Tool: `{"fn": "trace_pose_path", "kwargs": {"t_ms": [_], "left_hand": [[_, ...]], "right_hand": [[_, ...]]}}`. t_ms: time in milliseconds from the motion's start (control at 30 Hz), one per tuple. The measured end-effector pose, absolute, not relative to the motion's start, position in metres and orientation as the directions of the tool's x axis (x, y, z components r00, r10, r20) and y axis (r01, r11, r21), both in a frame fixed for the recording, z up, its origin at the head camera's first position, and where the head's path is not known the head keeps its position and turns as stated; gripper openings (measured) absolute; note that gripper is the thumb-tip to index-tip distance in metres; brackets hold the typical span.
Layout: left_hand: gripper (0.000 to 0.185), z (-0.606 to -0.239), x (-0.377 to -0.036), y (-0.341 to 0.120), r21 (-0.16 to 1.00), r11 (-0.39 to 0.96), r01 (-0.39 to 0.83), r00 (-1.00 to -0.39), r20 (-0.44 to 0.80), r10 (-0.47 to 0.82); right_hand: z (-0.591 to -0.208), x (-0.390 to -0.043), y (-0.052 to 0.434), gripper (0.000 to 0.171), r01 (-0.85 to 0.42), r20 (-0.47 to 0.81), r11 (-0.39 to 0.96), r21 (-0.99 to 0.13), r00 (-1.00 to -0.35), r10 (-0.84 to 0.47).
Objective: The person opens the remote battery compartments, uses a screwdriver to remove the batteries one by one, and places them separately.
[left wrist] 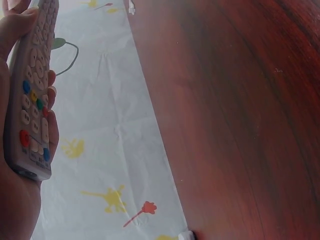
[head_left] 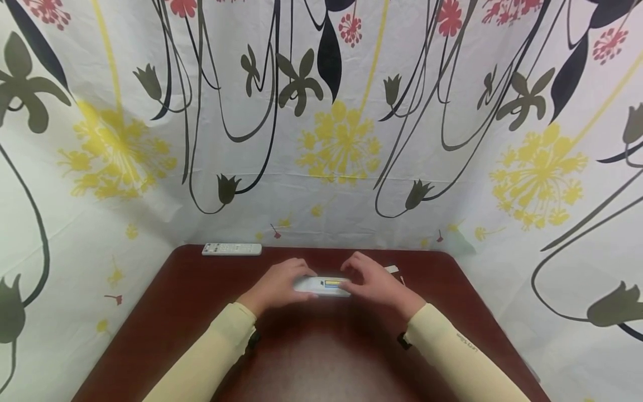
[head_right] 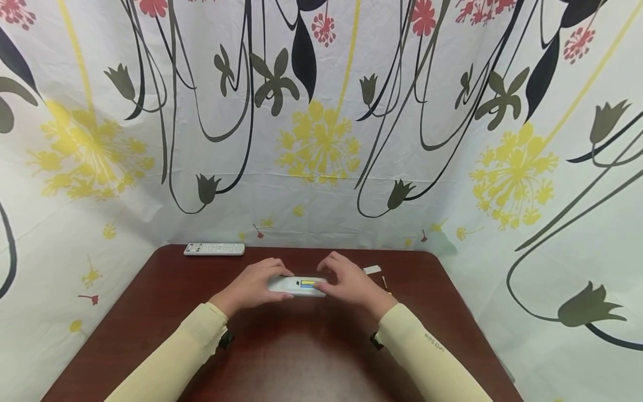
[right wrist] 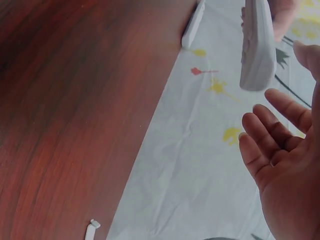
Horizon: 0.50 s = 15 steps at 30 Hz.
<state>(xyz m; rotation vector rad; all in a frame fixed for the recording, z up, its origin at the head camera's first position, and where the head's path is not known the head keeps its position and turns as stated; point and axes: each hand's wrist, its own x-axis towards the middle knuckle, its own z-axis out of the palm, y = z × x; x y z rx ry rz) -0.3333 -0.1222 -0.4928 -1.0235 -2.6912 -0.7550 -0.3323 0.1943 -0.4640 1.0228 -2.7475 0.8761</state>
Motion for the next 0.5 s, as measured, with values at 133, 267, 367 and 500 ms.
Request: {"fn": "trace_pose_path", "kwargs": {"t_ms": [133,267,367,500], "left_hand": [[0.046,-0.492,-0.332,-0.121,0.399,0.636,0.661,-0.75,0.327,0.575],[0.046,-0.492,-0.332,-0.12,0.404,0.629,0.665,-0.747,0.336,0.574],[0.046,-0.493,-0.333,-0.119,0.404,0.624,0.669,-0.743,0.341,0.576],[0.046,-0.493,-0.333,-0.119,0.402,0.616,0.677,-0.735,0.344,0.584]], "right_hand": [[-0.467,-0.329,0.188,0.043,-0.653,0.262,0.601,-0.46,-0.747,-0.611],[-0.468,-0.327,0.183,0.045,-0.676,0.271,0.589,-0.442,-0.727,-0.63],[-0.468,-0.325,0.18,0.044,-0.694,0.283,0.581,-0.425,-0.712,-0.643],[-0.471,-0.325,0.178,0.041,-0.71,0.291,0.574,-0.408,-0.697,-0.656]]}}
